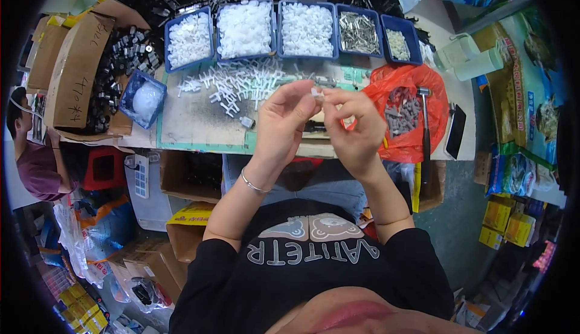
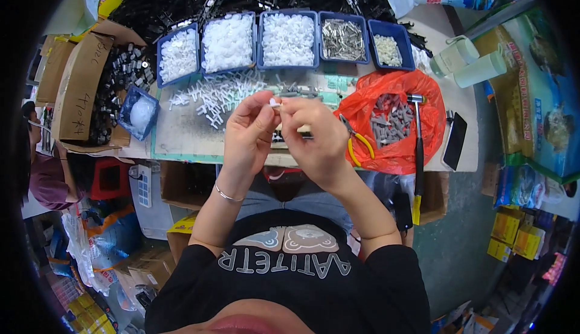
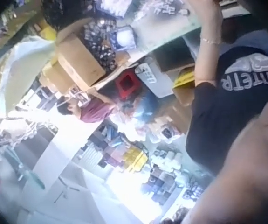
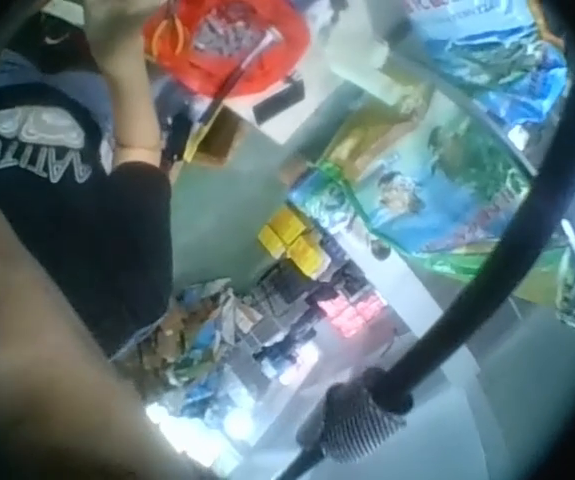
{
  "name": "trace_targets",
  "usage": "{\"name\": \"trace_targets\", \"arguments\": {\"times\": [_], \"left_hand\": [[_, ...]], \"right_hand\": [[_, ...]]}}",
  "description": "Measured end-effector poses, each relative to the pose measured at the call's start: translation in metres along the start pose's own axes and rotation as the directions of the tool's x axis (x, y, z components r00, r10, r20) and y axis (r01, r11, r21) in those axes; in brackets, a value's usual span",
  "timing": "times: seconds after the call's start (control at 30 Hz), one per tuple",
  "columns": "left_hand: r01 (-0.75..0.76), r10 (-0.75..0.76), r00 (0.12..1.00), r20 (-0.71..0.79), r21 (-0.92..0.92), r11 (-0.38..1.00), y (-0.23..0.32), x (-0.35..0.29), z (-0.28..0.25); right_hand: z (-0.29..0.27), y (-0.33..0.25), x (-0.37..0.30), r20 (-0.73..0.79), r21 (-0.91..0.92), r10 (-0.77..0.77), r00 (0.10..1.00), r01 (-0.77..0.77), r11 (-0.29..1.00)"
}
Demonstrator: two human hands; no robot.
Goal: The person assembles small white plastic pins into a black plastic housing on a workbench.
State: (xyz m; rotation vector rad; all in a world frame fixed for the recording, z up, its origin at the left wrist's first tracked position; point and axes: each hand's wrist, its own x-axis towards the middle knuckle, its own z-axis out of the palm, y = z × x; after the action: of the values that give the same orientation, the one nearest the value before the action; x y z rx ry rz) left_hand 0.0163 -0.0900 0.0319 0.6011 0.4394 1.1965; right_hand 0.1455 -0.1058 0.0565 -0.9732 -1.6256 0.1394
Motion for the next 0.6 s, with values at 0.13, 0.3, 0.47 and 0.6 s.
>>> {"name": "trace_targets", "arguments": {"times": [0.13,0.3,0.47,0.6], "left_hand": [[0.036,-0.032,0.999,0.036,-0.115,0.993,-0.001,-0.004,0.004],[0.113,-0.094,0.990,0.108,-0.185,0.976,-0.007,-0.004,-0.004],[0.193,-0.164,0.979,0.120,-0.298,0.935,-0.006,0.005,-0.003],[0.127,-0.127,0.992,0.012,-0.034,0.991,-0.001,0.000,0.002]], "right_hand": [[-0.002,-0.006,-0.001,-0.034,0.033,-0.011,0.999,0.012,0.999],[-0.001,-0.003,-0.011,-0.046,0.099,0.070,0.997,-0.065,0.993],[-0.007,-0.003,0.000,0.033,0.048,0.054,0.998,-0.055,0.997],[-0.014,-0.010,0.003,0.112,-0.026,0.062,0.992,-0.059,0.998]]}}
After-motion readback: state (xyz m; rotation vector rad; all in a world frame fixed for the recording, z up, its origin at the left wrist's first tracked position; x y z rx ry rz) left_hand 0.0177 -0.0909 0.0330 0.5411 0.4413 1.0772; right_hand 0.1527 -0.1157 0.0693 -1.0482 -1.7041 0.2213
